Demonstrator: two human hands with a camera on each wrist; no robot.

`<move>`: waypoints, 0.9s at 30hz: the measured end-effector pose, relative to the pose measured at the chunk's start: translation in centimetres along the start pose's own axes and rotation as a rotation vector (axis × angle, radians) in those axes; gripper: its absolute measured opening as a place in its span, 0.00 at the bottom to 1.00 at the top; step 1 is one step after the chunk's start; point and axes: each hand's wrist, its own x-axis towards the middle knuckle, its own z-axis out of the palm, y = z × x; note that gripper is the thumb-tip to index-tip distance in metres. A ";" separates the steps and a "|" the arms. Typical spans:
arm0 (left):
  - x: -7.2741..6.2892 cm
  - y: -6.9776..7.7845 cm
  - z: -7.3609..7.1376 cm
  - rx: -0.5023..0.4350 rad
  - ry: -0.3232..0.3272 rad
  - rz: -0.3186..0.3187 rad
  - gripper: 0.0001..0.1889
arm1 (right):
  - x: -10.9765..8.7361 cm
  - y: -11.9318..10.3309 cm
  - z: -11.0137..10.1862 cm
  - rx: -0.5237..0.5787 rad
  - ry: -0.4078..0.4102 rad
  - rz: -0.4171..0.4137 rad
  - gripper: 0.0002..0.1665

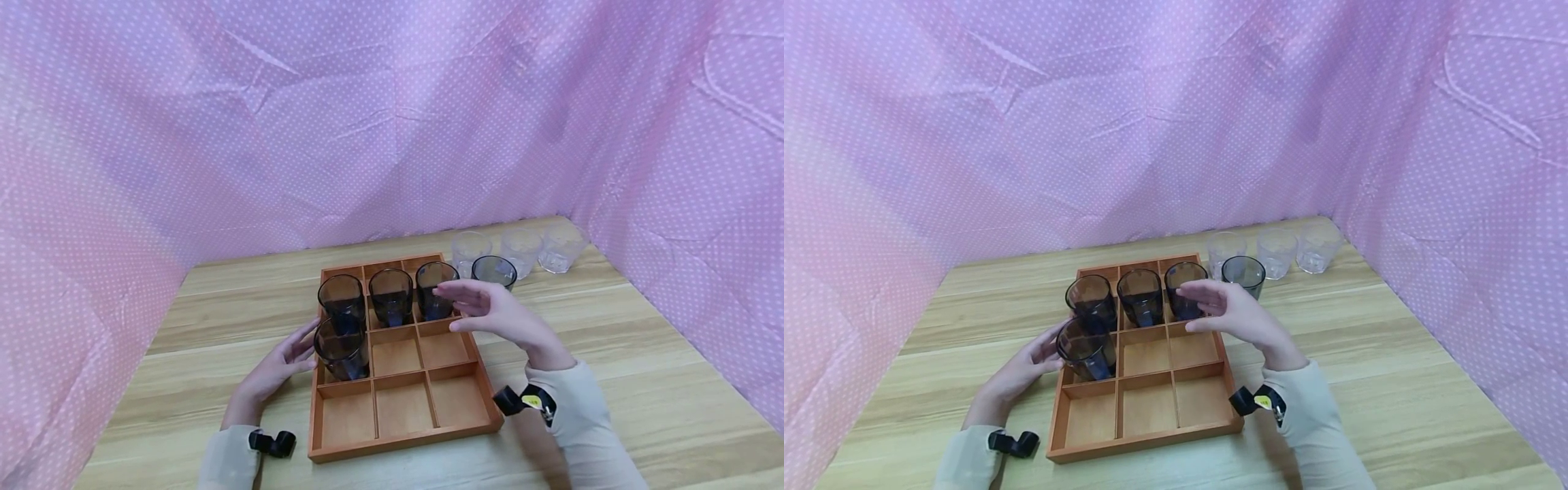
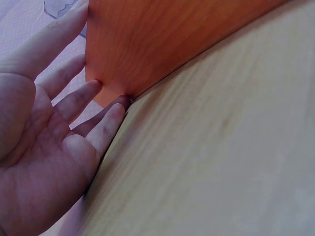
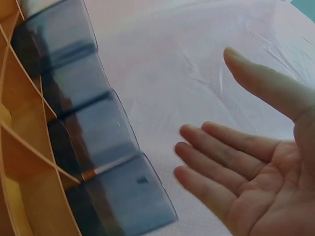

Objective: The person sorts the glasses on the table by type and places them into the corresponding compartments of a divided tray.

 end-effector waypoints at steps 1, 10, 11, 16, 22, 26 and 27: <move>0.0 0.0 0.0 0.001 0.000 0.002 0.41 | -0.1 0.0 -0.2 -0.012 0.024 -0.003 0.38; -0.1 0.3 0.1 0.009 -0.001 0.008 0.41 | -0.6 0.7 -2.0 -0.065 0.182 -0.069 0.38; -0.1 0.3 0.1 0.010 0.000 0.008 0.41 | -0.7 0.7 -2.1 -0.068 0.195 -0.073 0.38; 0.0 0.2 0.1 0.009 -0.004 0.013 0.41 | -1.1 1.2 -2.8 -0.108 0.261 -0.095 0.38; 0.0 0.1 0.1 -0.006 -0.011 0.025 0.42 | -1.2 1.7 -3.6 -0.151 0.332 -0.085 0.39; 0.0 0.1 0.1 -0.011 -0.013 0.024 0.42 | -1.2 2.3 -4.2 -0.180 0.375 -0.067 0.40; 0.0 0.1 0.1 -0.012 -0.014 0.024 0.42 | -1.3 2.5 -4.3 -0.178 0.381 -0.065 0.40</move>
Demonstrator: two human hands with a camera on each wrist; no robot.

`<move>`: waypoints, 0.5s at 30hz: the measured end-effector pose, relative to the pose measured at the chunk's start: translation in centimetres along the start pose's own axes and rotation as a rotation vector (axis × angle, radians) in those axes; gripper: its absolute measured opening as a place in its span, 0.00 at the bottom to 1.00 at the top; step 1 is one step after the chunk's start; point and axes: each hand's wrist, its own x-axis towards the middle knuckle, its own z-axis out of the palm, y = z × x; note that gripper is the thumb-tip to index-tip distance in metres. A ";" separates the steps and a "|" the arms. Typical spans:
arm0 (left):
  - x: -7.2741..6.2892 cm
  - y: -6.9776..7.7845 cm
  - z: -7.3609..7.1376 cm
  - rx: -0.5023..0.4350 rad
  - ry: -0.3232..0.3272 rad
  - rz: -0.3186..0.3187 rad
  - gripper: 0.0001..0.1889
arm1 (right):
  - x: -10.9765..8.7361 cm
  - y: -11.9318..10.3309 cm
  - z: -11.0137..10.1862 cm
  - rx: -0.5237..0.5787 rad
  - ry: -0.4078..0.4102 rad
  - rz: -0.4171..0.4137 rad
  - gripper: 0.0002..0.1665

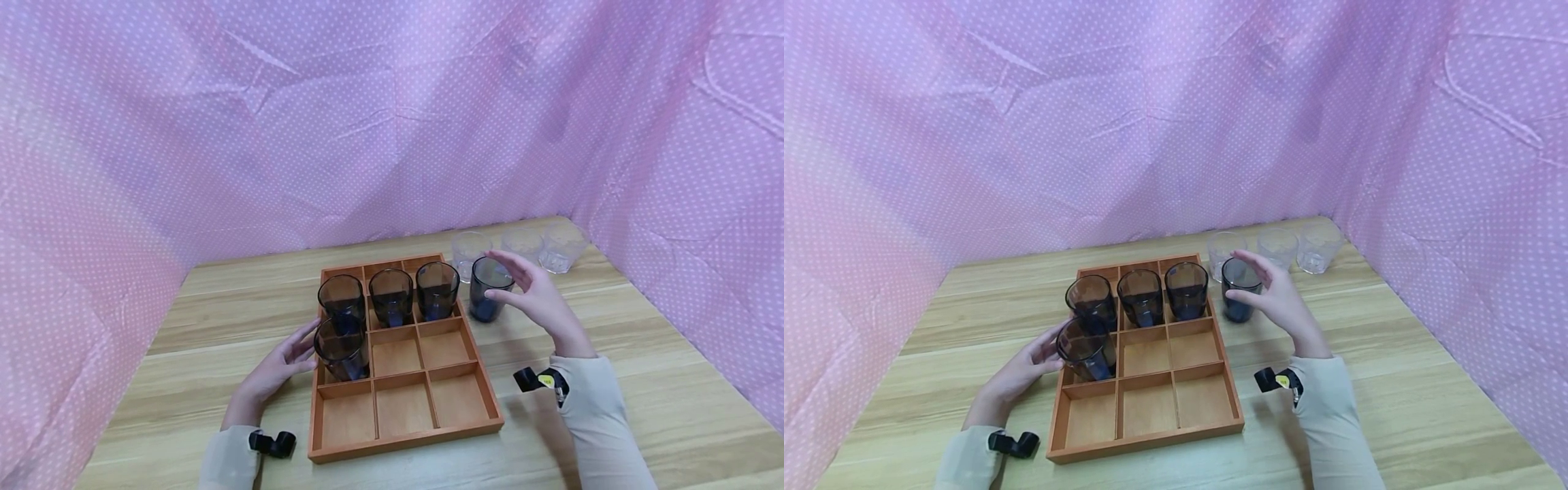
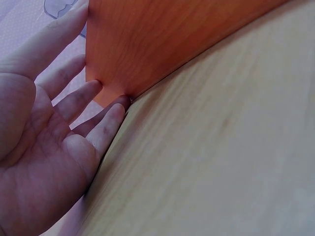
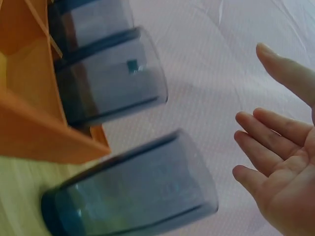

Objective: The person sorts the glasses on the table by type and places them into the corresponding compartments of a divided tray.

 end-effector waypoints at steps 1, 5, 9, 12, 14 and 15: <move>0.0 0.0 0.0 -0.001 -0.002 0.001 0.42 | 0.0 0.2 -0.1 -0.002 0.007 0.002 0.41; 0.0 0.1 0.1 -0.003 -0.002 0.000 0.42 | 0.0 1.0 -0.5 0.004 0.027 -0.010 0.41; 0.0 0.1 0.1 -0.004 -0.002 0.001 0.42 | 0.0 1.7 -0.7 -0.009 0.040 0.003 0.42; 0.0 0.1 0.1 -0.007 -0.004 0.002 0.42 | 0.0 2.1 -0.8 -0.005 0.045 0.029 0.43; 0.0 0.1 0.1 -0.007 -0.003 0.001 0.42 | 0.1 2.3 -0.9 0.004 0.050 0.041 0.43; 0.0 0.2 0.1 -0.006 -0.002 0.000 0.42 | 0.1 2.4 -0.9 0.011 0.054 0.046 0.44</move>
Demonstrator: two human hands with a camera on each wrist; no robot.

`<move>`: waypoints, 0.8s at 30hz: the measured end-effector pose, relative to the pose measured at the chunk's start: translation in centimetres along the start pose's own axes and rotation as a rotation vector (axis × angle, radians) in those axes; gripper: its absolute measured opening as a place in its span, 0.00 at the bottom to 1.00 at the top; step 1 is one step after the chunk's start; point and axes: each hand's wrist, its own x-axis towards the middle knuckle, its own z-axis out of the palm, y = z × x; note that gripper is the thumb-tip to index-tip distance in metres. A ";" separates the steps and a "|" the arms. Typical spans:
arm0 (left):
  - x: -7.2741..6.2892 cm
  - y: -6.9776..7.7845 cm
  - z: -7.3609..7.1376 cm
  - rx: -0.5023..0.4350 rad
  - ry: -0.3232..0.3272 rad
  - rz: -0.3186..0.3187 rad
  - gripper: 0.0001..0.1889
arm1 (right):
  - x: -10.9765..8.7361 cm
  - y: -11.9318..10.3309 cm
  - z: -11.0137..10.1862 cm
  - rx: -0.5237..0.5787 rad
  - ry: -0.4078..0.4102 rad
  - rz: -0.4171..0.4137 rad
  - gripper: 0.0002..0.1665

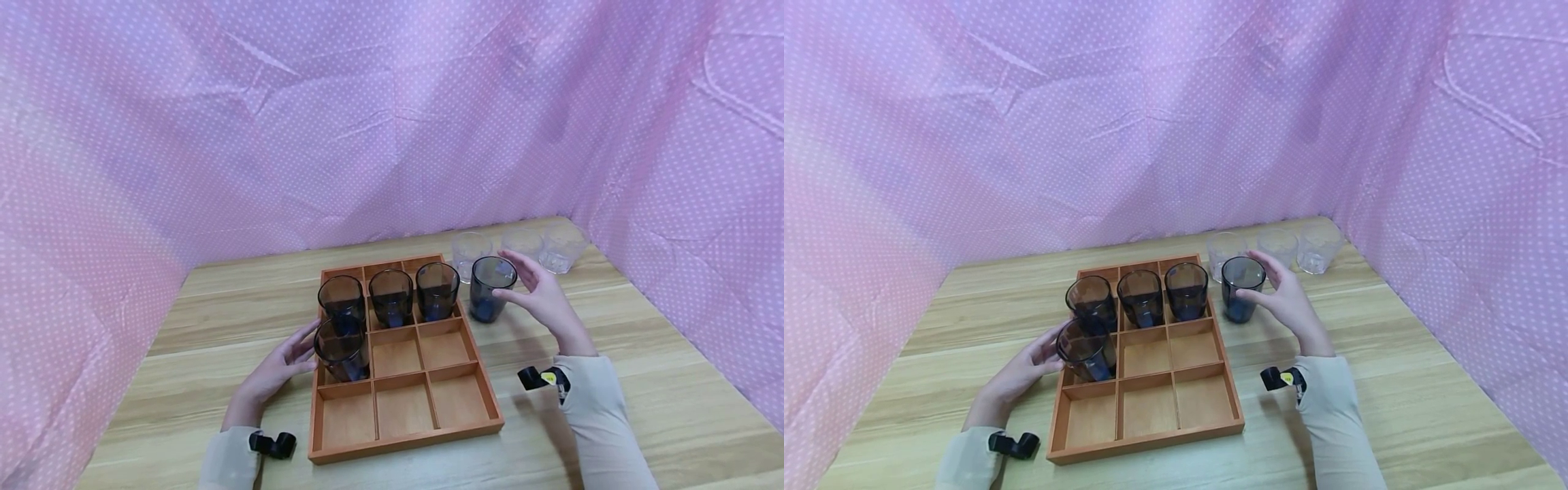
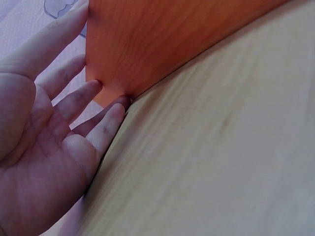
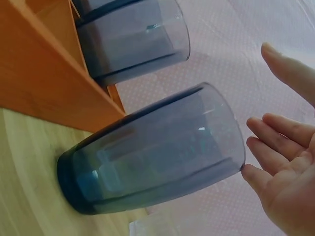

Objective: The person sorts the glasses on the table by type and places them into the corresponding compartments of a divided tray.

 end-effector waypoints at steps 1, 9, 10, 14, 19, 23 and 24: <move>0.0 0.0 0.0 0.002 0.002 -0.001 0.42 | 0.0 0.1 0.0 0.007 0.004 0.004 0.44; 0.0 0.0 0.0 0.030 0.013 -0.010 0.42 | 0.2 1.1 0.0 0.044 0.028 0.036 0.46; -0.1 0.0 0.0 0.032 0.014 -0.012 0.42 | 0.3 1.2 0.0 0.047 0.031 0.041 0.47; -0.1 0.1 0.0 0.035 0.020 -0.019 0.42 | 0.4 1.7 0.0 0.060 0.040 0.061 0.48; -0.1 0.1 0.0 0.036 0.022 -0.021 0.42 | 0.6 2.0 0.0 0.053 0.038 0.111 0.48; -0.1 0.2 0.0 0.032 0.021 -0.021 0.42 | 0.6 2.0 -0.1 0.032 0.036 0.165 0.48; -0.1 0.2 0.0 0.032 0.021 -0.021 0.42 | 0.6 2.0 -0.1 0.027 0.036 0.174 0.48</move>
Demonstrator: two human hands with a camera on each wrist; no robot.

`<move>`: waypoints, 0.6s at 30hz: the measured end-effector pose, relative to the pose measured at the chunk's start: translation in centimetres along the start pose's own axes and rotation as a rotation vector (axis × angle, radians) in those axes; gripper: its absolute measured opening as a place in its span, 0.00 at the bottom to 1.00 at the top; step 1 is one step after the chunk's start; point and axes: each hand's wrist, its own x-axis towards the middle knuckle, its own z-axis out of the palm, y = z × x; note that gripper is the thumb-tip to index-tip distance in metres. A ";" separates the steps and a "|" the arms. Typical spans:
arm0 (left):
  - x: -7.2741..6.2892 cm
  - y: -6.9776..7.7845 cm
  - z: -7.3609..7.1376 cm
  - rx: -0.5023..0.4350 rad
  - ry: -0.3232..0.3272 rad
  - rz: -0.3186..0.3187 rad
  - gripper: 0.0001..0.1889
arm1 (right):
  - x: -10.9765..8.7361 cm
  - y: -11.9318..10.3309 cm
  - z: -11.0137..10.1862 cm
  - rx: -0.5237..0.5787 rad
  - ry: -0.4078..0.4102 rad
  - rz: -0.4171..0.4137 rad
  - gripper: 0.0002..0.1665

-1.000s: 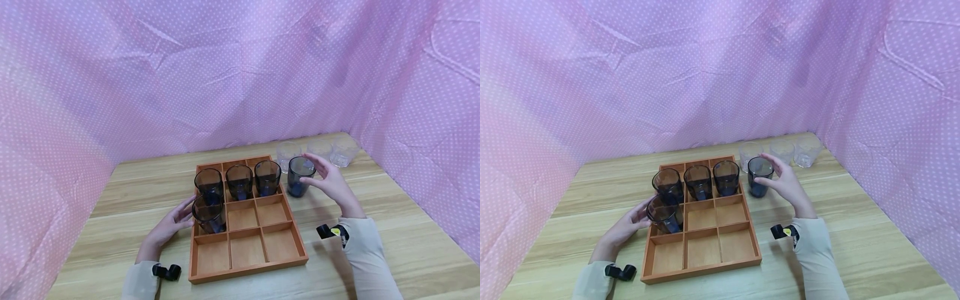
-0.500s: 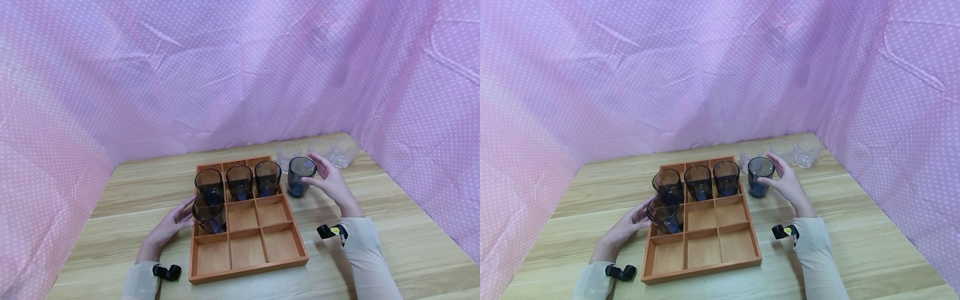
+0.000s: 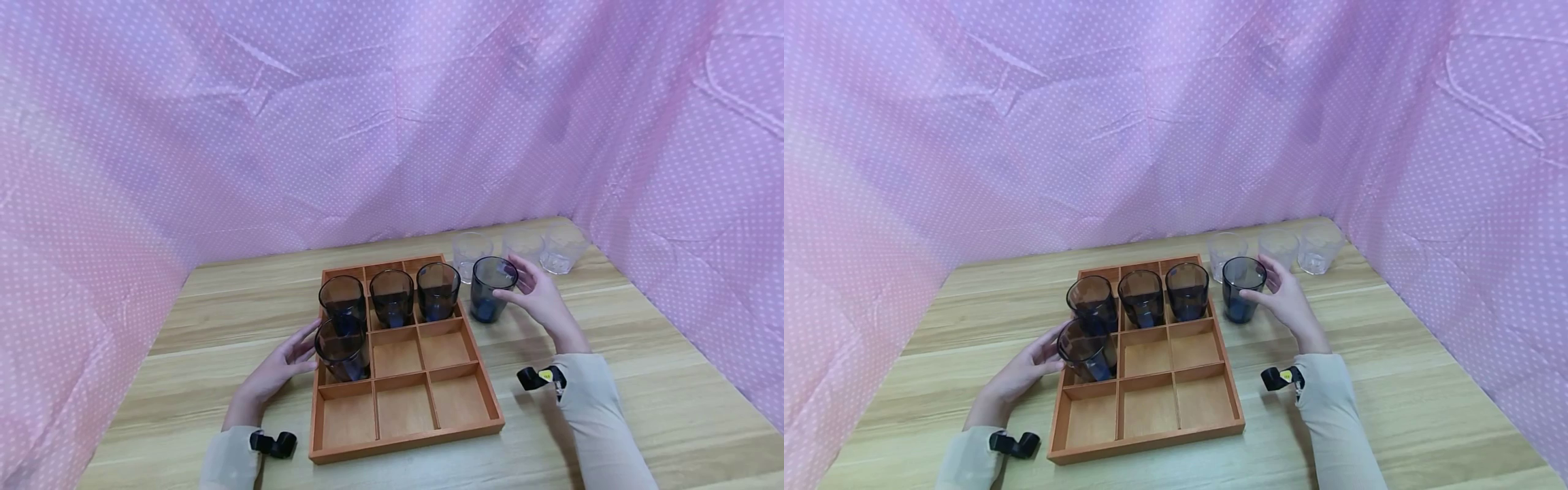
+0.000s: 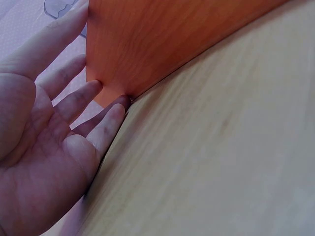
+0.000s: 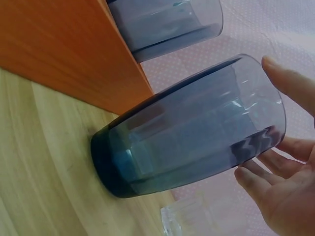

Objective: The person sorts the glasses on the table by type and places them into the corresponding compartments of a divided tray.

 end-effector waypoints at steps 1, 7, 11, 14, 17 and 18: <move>0.0 0.0 0.0 0.001 0.000 0.000 0.41 | 0.0 0.0 0.0 -0.004 0.000 0.007 0.48; -0.1 -0.3 0.0 0.009 0.008 0.001 0.41 | 0.1 0.4 0.0 -0.035 0.003 0.033 0.46; -0.1 -0.4 0.0 0.008 0.007 0.003 0.41 | 0.2 0.7 -0.1 -0.065 0.010 0.039 0.45; 0.0 -0.4 0.0 0.005 0.005 0.007 0.41 | 0.4 1.0 -0.3 -0.092 0.014 0.035 0.44; 0.0 -0.5 0.0 0.005 0.004 0.015 0.41 | 0.6 1.2 -0.4 -0.127 0.009 0.016 0.43; 0.0 -0.5 0.0 0.005 0.002 0.019 0.41 | 0.7 1.2 -0.5 -0.141 0.006 0.005 0.43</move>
